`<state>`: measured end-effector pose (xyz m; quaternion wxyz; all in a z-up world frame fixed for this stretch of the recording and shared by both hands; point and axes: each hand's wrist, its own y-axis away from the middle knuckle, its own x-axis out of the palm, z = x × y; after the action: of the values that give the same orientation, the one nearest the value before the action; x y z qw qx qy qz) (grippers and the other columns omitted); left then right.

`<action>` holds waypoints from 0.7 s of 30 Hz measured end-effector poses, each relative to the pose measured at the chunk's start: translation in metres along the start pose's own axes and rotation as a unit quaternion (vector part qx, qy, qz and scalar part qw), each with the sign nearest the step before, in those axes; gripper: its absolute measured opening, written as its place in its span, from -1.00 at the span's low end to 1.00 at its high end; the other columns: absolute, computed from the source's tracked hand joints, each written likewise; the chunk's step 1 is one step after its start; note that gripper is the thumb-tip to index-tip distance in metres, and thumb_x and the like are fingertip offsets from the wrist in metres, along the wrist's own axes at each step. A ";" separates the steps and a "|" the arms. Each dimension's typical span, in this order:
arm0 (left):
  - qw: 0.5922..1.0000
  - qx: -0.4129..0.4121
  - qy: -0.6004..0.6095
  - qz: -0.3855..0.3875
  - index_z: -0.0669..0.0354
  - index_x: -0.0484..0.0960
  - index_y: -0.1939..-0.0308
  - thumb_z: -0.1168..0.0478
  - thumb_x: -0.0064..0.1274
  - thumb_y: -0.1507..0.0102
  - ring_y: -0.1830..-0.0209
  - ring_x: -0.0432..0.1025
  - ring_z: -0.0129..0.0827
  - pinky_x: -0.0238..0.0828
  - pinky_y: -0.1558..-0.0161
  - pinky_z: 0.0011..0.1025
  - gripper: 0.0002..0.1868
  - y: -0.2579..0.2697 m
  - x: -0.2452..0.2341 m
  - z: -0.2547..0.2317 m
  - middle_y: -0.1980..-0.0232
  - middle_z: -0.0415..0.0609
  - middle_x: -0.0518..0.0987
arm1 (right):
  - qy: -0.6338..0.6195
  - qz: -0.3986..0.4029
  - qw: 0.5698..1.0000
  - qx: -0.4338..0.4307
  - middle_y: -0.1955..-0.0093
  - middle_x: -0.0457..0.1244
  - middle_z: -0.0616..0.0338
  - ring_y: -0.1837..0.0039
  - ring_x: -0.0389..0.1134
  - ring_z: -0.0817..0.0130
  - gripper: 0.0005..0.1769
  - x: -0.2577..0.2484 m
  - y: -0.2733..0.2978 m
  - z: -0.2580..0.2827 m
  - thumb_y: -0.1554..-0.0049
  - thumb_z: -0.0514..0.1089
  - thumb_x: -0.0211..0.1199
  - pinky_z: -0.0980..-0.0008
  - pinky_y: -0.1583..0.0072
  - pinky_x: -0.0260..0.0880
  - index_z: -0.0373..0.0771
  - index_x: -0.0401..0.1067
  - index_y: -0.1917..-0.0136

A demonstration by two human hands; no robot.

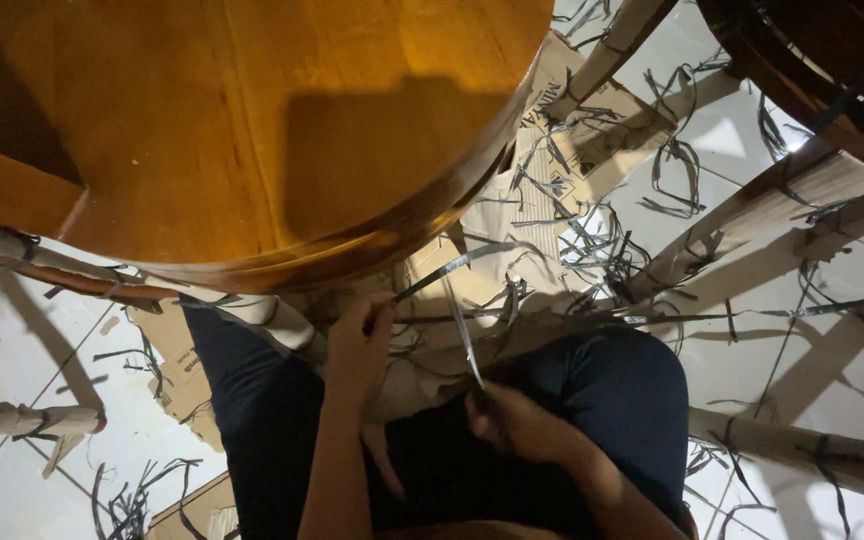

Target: The person wraps the legs and edges of a wooden table and chairs with paper and tape, using scissors to cut the materials.

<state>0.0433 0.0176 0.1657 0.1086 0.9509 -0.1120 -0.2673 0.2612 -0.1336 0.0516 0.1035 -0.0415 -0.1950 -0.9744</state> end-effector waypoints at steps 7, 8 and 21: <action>0.997 0.052 0.052 -0.031 0.04 0.77 0.16 0.14 0.08 -0.27 0.06 0.58 -0.44 0.43 -0.05 -0.42 -0.81 0.001 0.005 -0.001 0.10 -0.21 0.75 | 0.217 0.181 0.959 0.000 0.14 0.16 0.32 0.14 0.12 0.49 -0.85 -0.007 0.007 0.008 -0.27 -0.04 0.12 0.36 0.05 0.29 -0.05 0.24 -0.07; 0.997 0.052 0.052 -0.031 0.04 0.77 0.16 0.14 0.08 -0.27 0.06 0.58 -0.44 0.43 -0.05 -0.42 -0.81 0.000 0.008 0.001 0.10 -0.21 0.75 | 0.217 0.180 0.959 0.000 0.14 0.16 0.32 0.14 0.12 0.49 -0.85 -0.007 0.004 0.006 -0.27 -0.04 0.12 0.36 0.05 0.29 -0.05 0.24 -0.07; 0.995 0.073 0.045 0.047 -0.07 0.78 0.14 0.00 0.12 -0.26 0.16 0.53 -0.44 0.37 0.07 -0.46 -0.78 0.007 0.041 -0.011 0.14 -0.23 0.64 | 0.149 0.126 0.975 -0.110 0.27 0.09 0.33 0.24 0.06 0.49 -0.26 0.009 -0.011 0.052 -0.13 0.60 -0.28 0.38 0.21 0.15 -0.10 0.24 0.14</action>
<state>0.0816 0.0014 0.1569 0.0560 0.9611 -0.1705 -0.2097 0.2525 -0.1048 0.0961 0.2480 0.0685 -0.0622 -0.9643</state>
